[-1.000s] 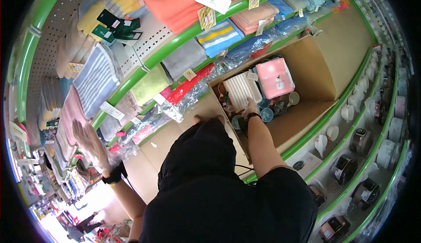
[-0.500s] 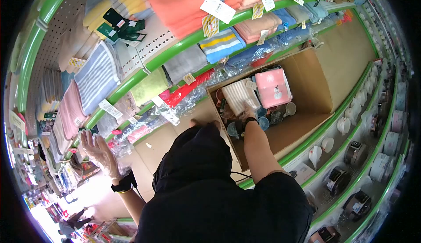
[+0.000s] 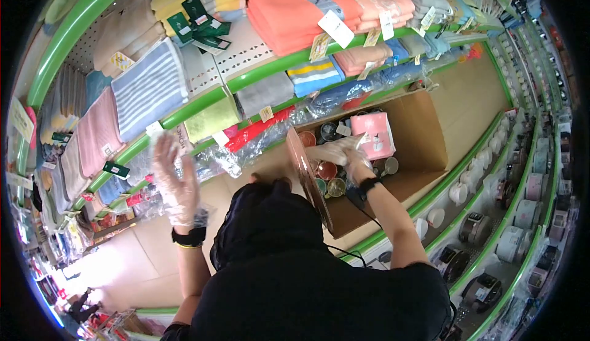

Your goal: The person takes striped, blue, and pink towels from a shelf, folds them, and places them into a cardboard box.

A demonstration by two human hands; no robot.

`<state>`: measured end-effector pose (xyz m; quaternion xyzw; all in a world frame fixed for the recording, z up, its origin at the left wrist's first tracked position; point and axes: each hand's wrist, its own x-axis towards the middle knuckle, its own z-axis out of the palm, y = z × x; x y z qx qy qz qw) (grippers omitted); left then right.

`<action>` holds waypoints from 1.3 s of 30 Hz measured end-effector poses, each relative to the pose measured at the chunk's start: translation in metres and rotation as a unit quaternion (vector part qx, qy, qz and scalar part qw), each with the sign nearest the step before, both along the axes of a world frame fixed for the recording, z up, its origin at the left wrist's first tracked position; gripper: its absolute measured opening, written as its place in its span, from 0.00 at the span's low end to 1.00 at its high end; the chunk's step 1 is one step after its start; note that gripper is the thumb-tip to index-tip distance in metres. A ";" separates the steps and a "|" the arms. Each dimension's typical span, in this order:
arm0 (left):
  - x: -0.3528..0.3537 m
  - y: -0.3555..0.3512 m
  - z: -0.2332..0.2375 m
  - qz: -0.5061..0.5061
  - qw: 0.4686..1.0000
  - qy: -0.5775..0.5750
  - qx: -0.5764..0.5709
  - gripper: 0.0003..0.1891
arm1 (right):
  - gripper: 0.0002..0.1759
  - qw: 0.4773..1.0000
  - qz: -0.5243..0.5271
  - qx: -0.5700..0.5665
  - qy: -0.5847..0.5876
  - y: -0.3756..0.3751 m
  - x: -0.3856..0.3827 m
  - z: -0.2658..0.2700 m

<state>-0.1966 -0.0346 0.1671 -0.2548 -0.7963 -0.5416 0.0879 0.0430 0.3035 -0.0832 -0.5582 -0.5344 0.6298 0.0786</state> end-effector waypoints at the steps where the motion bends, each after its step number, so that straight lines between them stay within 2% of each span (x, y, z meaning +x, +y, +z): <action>1: 0.002 0.005 0.000 -0.025 0.999 0.010 -0.043 0.29 | 0.30 0.999 0.011 0.025 -0.043 0.013 0.008 0.000; 2: 0.005 0.014 0.001 -0.041 0.998 0.018 -0.032 0.28 | 0.32 0.995 0.021 0.051 -0.087 0.018 0.007 0.023; 3: 0.006 0.017 0.002 -0.056 0.997 0.011 -0.047 0.28 | 0.28 0.989 0.103 0.101 -0.016 0.017 0.018 0.050; 4: 0.005 0.020 0.002 -0.069 0.996 0.004 -0.062 0.28 | 0.26 0.970 0.185 0.148 0.054 -0.005 0.013 0.144; 5: 0.005 0.024 0.002 -0.064 0.997 0.002 -0.052 0.28 | 0.25 0.910 0.292 0.291 -0.037 -0.018 0.008 0.214; 6: 0.003 0.027 0.002 -0.106 0.993 -0.025 -0.043 0.29 | 0.23 0.888 0.343 0.307 -0.016 -0.005 0.027 0.214; 7: 0.003 0.029 0.003 -0.147 0.987 -0.051 -0.036 0.31 | 0.23 0.912 0.287 0.294 -0.006 -0.013 0.041 0.227; 8: 0.003 0.032 0.005 -0.141 0.988 -0.050 -0.029 0.31 | 0.22 0.908 0.298 0.285 -0.077 -0.037 0.028 0.291; 10: 0.007 0.037 0.010 -0.255 0.956 -0.009 -0.144 0.38 | 0.21 0.904 0.338 0.262 0.005 -0.055 0.021 0.349; 11: 0.012 0.040 0.011 -0.250 0.958 -0.008 -0.141 0.38 | 0.20 0.895 0.342 0.287 0.030 -0.058 0.026 0.351; 13: 0.022 0.048 0.011 -0.375 0.875 -0.141 -0.271 0.50 | 0.20 0.881 0.350 0.314 0.058 -0.068 0.025 0.360; 14: 0.019 0.052 0.015 -0.467 0.817 -0.279 -0.191 0.57 | 0.19 0.923 0.298 0.213 0.122 -0.081 0.015 0.370; 15: 0.023 0.052 -0.002 -0.502 0.788 -0.349 -0.077 0.57 | 0.19 0.947 0.242 0.107 0.183 -0.090 0.006 0.375; 16: 0.028 0.049 -0.020 -0.527 0.744 -0.409 0.039 0.57 | 0.19 0.944 0.251 0.108 0.186 -0.094 -0.003 0.371; 17: 0.034 0.041 -0.017 -0.519 0.751 -0.405 0.042 0.57 | 0.19 0.937 0.255 0.103 0.216 -0.096 -0.012 0.363; 18: 0.040 0.032 -0.011 -0.482 0.741 -0.446 0.140 0.46 | 0.18 0.929 0.259 0.095 0.246 -0.095 -0.020 0.352; 19: 0.043 0.024 -0.004 -0.438 0.722 -0.480 0.237 0.36 | 0.21 0.901 0.339 0.155 0.220 -0.085 -0.024 0.334; 20: 0.042 0.018 0.003 -0.425 0.732 -0.473 0.242 0.36 | 0.21 0.895 0.353 0.151 0.227 -0.087 -0.033 0.329; 22: 0.037 0.008 0.016 -0.315 0.777 -0.514 0.182 0.28 | 0.22 0.890 0.369 0.142 0.227 -0.093 -0.056 0.320; 23: 0.033 0.003 0.020 -0.301 0.790 -0.507 0.170 0.23 | 0.27 0.875 0.410 0.162 0.198 -0.092 -0.066 0.316; 24: 0.030 -0.003 0.022 -0.286 0.798 -0.501 0.173 0.23 | 0.27 0.868 0.424 0.157 0.208 -0.095 -0.077 0.312; 26: 0.026 -0.013 0.026 -0.233 0.796 -0.515 0.217 0.25 | 0.32 0.888 0.349 0.006 0.301 -0.114 -0.102 0.320; 27: 0.021 -0.020 0.021 -0.237 0.809 -0.493 0.215 0.25 | 0.34 0.867 0.358 -0.042 0.345 -0.108 -0.112 0.303; 30: 0.009 -0.037 0.034 -0.195 0.818 -0.475 0.259 0.24 | 0.31 0.874 0.379 -0.037 0.302 -0.123 -0.153 0.304; 31: -0.002 -0.045 0.042 -0.165 0.842 -0.477 0.192 0.24 | 0.29 0.863 0.420 -0.018 0.280 -0.121 -0.168 0.300; 32: -0.012 -0.050 0.045 -0.161 0.845 -0.471 0.194 0.24 | 0.29 0.859 0.425 -0.017 0.284 -0.125 -0.182 0.305; 34: -0.035 -0.057 0.049 -0.081 0.914 -0.373 0.140 0.23 | 0.25 0.834 0.442 0.021 0.330 -0.138 -0.213 0.317; 35: -0.051 -0.061 0.050 -0.078 0.916 -0.368 0.140 0.23 | 0.25 0.831 0.445 0.021 0.334 -0.141 -0.228 0.321; 37: -0.090 -0.068 0.051 -0.081 0.950 -0.258 0.158 0.22 | 0.23 0.813 0.457 0.040 0.359 -0.145 -0.263 0.324; 39: -0.125 -0.076 0.054 -0.104 0.951 -0.227 0.180 0.21 | 0.22 0.795 0.462 0.013 0.394 -0.146 -0.298 0.317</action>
